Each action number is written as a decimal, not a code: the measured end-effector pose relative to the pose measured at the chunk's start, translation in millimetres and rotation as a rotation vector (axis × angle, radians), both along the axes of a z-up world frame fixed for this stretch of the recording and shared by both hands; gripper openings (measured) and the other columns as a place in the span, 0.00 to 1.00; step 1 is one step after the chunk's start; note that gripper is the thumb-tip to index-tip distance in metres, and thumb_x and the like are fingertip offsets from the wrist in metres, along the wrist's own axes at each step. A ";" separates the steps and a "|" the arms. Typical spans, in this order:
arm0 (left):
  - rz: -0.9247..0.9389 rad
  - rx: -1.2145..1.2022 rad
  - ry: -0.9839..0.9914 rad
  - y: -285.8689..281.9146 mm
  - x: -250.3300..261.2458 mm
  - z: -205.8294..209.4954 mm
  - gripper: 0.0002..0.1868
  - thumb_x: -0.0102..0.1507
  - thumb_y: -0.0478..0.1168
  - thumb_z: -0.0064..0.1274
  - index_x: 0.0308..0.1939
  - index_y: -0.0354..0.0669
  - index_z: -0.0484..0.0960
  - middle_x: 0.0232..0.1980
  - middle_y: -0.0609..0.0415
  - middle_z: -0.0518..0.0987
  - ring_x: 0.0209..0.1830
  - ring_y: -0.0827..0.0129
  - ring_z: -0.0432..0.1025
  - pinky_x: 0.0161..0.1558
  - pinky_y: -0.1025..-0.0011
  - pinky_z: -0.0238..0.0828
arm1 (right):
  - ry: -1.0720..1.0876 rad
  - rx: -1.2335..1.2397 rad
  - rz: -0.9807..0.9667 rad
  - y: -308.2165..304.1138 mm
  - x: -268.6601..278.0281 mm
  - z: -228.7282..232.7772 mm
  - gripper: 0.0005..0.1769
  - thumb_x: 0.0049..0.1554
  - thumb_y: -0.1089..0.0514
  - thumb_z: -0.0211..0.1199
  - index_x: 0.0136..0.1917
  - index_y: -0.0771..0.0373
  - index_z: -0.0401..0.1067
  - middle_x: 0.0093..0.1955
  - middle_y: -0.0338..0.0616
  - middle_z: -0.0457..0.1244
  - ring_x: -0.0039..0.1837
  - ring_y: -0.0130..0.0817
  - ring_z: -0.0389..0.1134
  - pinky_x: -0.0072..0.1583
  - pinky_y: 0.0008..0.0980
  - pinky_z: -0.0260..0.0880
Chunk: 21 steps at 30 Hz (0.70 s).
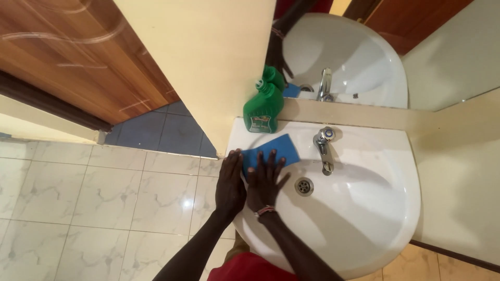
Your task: Cleaning a bathroom sink and faucet using a sponge
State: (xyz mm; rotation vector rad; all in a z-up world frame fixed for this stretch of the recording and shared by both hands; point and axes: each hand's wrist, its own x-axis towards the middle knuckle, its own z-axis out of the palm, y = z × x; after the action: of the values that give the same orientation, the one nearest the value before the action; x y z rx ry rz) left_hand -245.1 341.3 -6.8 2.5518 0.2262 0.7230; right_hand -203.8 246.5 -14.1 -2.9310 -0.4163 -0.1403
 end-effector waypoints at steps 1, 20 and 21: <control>0.002 0.000 -0.003 0.5 -1.2 2.9 0.31 0.61 0.29 0.39 0.71 0.31 0.66 0.78 0.40 0.63 0.79 0.50 0.57 0.80 0.61 0.45 | -0.003 0.000 0.002 -10.5 6.4 10.8 0.35 0.68 0.40 0.44 0.85 0.43 0.43 0.89 0.47 0.31 0.86 0.59 0.28 0.77 0.68 0.31; 0.003 -0.050 0.080 -1.6 -2.5 15.9 0.32 0.59 0.28 0.38 0.70 0.31 0.68 0.77 0.42 0.64 0.79 0.52 0.56 0.81 0.63 0.43 | -0.038 0.323 0.107 -54.9 87.3 15.9 0.36 0.59 0.39 0.55 0.72 0.63 0.61 0.82 0.59 0.49 0.83 0.58 0.45 0.80 0.56 0.41; 0.002 -0.052 0.080 -2.5 -1.9 16.5 0.33 0.58 0.27 0.38 0.70 0.31 0.68 0.77 0.42 0.64 0.79 0.52 0.56 0.81 0.63 0.43 | 0.031 0.251 0.095 -58.6 92.2 15.9 0.38 0.62 0.40 0.50 0.77 0.63 0.56 0.85 0.57 0.45 0.85 0.55 0.41 0.82 0.52 0.36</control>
State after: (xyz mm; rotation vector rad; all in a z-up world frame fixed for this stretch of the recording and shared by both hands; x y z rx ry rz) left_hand -247.1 338.8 9.7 2.5334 0.2707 0.6085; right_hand -111.6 187.9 1.8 -2.6591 -0.4936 -0.1245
